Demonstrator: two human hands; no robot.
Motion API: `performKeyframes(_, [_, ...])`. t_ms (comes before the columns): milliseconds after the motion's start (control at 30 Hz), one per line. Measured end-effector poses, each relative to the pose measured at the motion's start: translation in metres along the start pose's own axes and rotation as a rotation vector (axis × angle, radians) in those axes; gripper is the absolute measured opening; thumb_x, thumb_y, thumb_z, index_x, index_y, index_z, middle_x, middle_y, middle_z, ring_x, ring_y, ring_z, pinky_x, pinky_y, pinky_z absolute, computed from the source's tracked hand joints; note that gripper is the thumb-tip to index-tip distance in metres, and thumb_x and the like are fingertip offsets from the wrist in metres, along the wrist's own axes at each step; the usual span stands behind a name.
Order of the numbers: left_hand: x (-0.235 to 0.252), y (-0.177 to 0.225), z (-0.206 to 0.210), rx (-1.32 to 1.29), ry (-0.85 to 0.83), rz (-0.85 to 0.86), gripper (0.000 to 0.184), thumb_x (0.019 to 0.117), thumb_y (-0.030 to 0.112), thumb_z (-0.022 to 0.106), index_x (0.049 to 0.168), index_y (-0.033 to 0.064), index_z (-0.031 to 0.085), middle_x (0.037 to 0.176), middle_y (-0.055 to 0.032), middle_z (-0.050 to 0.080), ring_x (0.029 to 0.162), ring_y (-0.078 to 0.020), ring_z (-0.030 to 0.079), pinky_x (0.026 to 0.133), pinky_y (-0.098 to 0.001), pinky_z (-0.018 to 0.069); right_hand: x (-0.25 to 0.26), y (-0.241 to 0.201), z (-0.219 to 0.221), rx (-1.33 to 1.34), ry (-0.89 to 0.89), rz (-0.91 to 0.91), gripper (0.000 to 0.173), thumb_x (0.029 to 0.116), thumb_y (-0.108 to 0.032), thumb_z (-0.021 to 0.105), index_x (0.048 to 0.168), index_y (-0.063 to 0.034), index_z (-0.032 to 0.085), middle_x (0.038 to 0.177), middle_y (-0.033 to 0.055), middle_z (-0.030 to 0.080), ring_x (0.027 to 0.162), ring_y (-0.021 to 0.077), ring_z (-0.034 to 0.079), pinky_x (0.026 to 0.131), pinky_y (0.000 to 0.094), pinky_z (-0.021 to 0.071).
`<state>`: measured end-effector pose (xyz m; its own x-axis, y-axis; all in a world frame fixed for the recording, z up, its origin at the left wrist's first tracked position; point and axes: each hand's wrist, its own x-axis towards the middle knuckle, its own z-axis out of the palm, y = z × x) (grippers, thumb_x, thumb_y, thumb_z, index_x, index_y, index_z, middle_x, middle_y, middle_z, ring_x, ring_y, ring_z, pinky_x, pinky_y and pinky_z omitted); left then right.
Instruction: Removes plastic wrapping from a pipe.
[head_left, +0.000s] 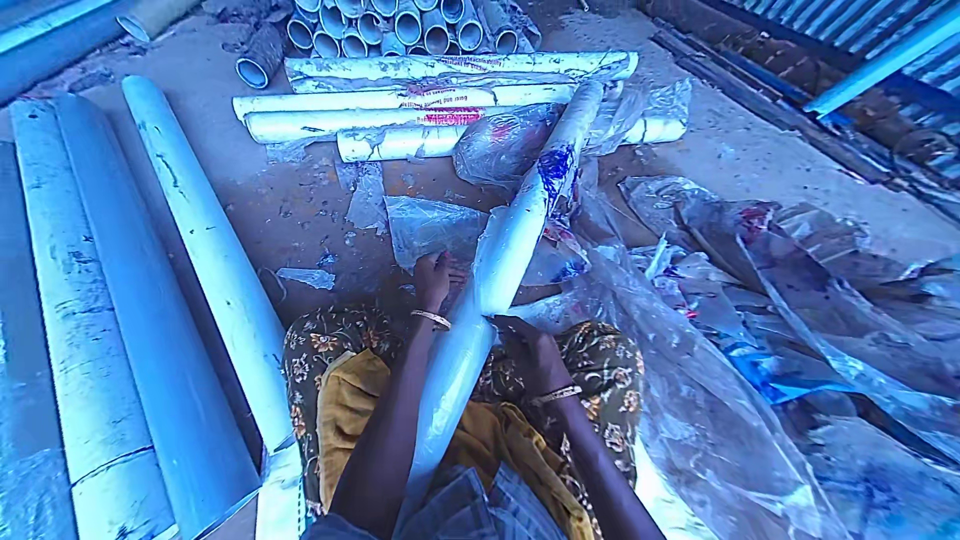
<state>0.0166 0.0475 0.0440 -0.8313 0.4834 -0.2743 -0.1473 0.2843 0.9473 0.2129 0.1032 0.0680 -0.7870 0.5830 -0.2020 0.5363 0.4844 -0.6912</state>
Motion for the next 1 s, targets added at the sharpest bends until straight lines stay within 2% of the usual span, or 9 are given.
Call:
performKeyframes(67, [-0.005, 0.015, -0.014, 0.064, -0.084, 0.103, 0.029, 0.1101, 0.009, 0.045, 0.13, -0.0065, 0.06, 0.101, -0.02, 0.071, 0.077, -0.0174, 0.07, 0.075, -0.0322, 0.0577, 0.004, 0.018, -0.003, 0.187, 0.14, -0.014, 0.032, 0.1026, -0.01, 0.056, 0.132, -0.0021, 0.066, 0.081, 0.0089, 0.067, 0.061, 0.0145, 0.056, 0.062, 0.0342, 0.0489])
performKeyframes(167, [-0.023, 0.033, -0.015, 0.394, -0.287, 0.245, 0.019, 0.1038, 0.008, 0.059, 0.116, -0.0014, 0.07, 0.1, -0.0136, 0.07, 0.078, -0.0154, 0.06, 0.075, -0.0336, 0.0502, 0.02, 0.04, -0.013, 0.465, 0.286, 0.029, 0.031, 0.1031, -0.005, 0.053, 0.132, 0.0047, 0.06, 0.07, 0.0001, 0.057, 0.049, 0.0019, 0.046, 0.048, 0.0201, 0.0418])
performKeyframes(267, [-0.04, 0.034, -0.01, 0.708, -0.357, 0.241, 0.026, 0.1029, 0.019, 0.063, 0.118, 0.001, 0.074, 0.109, -0.0182, 0.074, 0.1, -0.0279, 0.07, 0.096, -0.0473, 0.051, 0.056, 0.05, -0.022, 0.679, 0.416, 0.085, 0.031, 0.1034, 0.0, 0.052, 0.133, 0.0068, 0.058, 0.069, 0.0024, 0.057, 0.047, 0.0021, 0.046, 0.046, 0.0187, 0.0424])
performKeyframes(367, [-0.061, 0.03, 0.002, 0.92, -0.231, 0.274, 0.035, 0.1016, 0.025, 0.064, 0.125, 0.0001, 0.071, 0.109, -0.0211, 0.072, 0.099, -0.0326, 0.068, 0.094, -0.0494, 0.0502, 0.094, 0.074, -0.022, 0.681, 0.49, 0.158, 0.033, 0.1048, -0.003, 0.053, 0.137, 0.0026, 0.057, 0.07, 0.007, 0.059, 0.049, 0.0072, 0.049, 0.051, 0.024, 0.0445])
performKeyframes(567, [-0.059, 0.03, 0.021, 0.981, 0.006, 0.195, 0.042, 0.0983, 0.034, 0.069, 0.116, -0.0043, 0.068, 0.092, -0.0169, 0.071, 0.084, -0.0294, 0.068, 0.083, -0.0486, 0.0522, 0.106, 0.099, -0.004, 0.952, 0.411, 0.401, 0.035, 0.1073, -0.004, 0.049, 0.142, -0.0014, 0.053, 0.081, 0.0101, 0.059, 0.054, 0.0101, 0.05, 0.052, 0.0262, 0.0456])
performKeyframes(633, [-0.053, 0.021, 0.02, 0.93, 0.028, 0.154, 0.053, 0.0984, 0.038, 0.068, 0.13, -0.0027, 0.061, 0.107, -0.019, 0.07, 0.1, -0.0322, 0.066, 0.093, -0.0512, 0.0502, 0.105, 0.097, -0.009, 0.99, 0.402, 0.362, 0.033, 0.1073, -0.004, 0.049, 0.139, -0.0016, 0.056, 0.076, 0.0081, 0.058, 0.051, 0.0083, 0.05, 0.05, 0.0234, 0.0451])
performKeyframes(700, [-0.053, 0.016, 0.02, 0.901, -0.071, 0.066, 0.062, 0.1071, 0.038, 0.053, 0.15, -0.0051, 0.045, 0.147, -0.0281, 0.052, 0.14, -0.0399, 0.047, 0.12, -0.0547, 0.0299, 0.106, 0.098, -0.01, 0.989, 0.394, 0.314, 0.033, 0.107, -0.003, 0.048, 0.138, -0.0006, 0.056, 0.073, 0.0075, 0.058, 0.05, 0.0076, 0.049, 0.049, 0.0227, 0.0441])
performKeyframes(833, [-0.072, 0.029, 0.048, 1.264, -0.064, 0.112, 0.045, 0.1137, 0.021, 0.032, 0.131, -0.0087, 0.062, 0.115, -0.0287, 0.069, 0.113, -0.0413, 0.067, 0.1, -0.0517, 0.0493, 0.112, 0.097, -0.002, 1.026, 0.355, 0.287, 0.034, 0.107, -0.001, 0.047, 0.14, -0.0021, 0.055, 0.071, 0.0061, 0.055, 0.049, 0.0085, 0.049, 0.049, 0.0232, 0.0446])
performKeyframes(1000, [-0.062, 0.018, 0.033, 1.211, 0.065, 0.319, 0.037, 0.1099, 0.012, 0.041, 0.11, -0.013, 0.068, 0.096, -0.03, 0.071, 0.099, -0.044, 0.071, 0.092, -0.0532, 0.0531, 0.103, 0.093, 0.001, 0.977, 0.31, 0.227, 0.035, 0.106, -0.001, 0.05, 0.141, -0.003, 0.054, 0.072, 0.006, 0.058, 0.049, 0.0064, 0.049, 0.048, 0.0218, 0.0442])
